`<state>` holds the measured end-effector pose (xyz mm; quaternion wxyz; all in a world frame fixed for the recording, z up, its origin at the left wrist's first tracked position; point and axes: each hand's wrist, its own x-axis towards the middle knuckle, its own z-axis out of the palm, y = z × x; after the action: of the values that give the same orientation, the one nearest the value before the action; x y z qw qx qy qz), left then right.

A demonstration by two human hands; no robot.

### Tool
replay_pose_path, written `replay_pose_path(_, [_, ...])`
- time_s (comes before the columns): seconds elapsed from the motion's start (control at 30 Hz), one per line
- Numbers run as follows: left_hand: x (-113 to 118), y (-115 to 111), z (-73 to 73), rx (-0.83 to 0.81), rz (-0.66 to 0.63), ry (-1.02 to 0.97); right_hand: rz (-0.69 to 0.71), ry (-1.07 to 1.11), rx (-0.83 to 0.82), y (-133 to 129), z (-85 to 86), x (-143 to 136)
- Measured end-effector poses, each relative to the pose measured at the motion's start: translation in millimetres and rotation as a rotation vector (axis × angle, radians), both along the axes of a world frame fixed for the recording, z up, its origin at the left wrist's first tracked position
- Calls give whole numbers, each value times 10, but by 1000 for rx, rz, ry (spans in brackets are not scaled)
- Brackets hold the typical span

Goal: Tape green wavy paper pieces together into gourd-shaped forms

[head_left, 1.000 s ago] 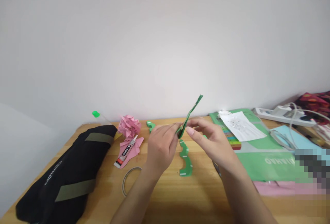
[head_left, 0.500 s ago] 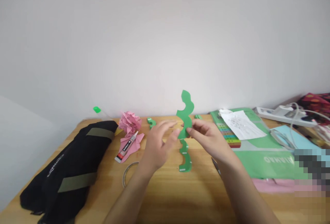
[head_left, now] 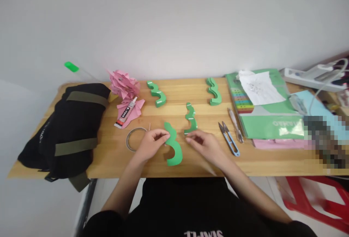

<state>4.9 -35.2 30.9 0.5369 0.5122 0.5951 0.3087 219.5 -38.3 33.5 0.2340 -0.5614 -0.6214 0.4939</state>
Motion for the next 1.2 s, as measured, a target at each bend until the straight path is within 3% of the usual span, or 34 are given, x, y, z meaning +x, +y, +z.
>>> replay_pose_path(0.07, [20,-24,-31,7,21,45,-154,-215,92,112,-19,73])
replay_pose_path(0.17, [86,8,-49,25,23,104,-254,-347,157,270,-69,91])
replay_pose_path(0.33, [165,70,-73,49,-6,167,-262,-241,180,381,-180,46])
replay_pose_path(0.5, [260,135,-135,55,-34,189,-269,-129,253,364,-73,152])
replay_pose_path(0.67, [529,209,-156,85,-121,164,-232,-170,388,322,163,183])
replay_pose_path(0.83, [678,192,-156,135,-168,205,-146,-201,424,543,269,116])
replay_pose_path(1.0, [668,162,-163,170,-164,277,-29,-257,385,853,151,-47])
replay_pose_path(1.2, [650,134,-169,186,-215,363,-18,-283,372,940,-31,-189])
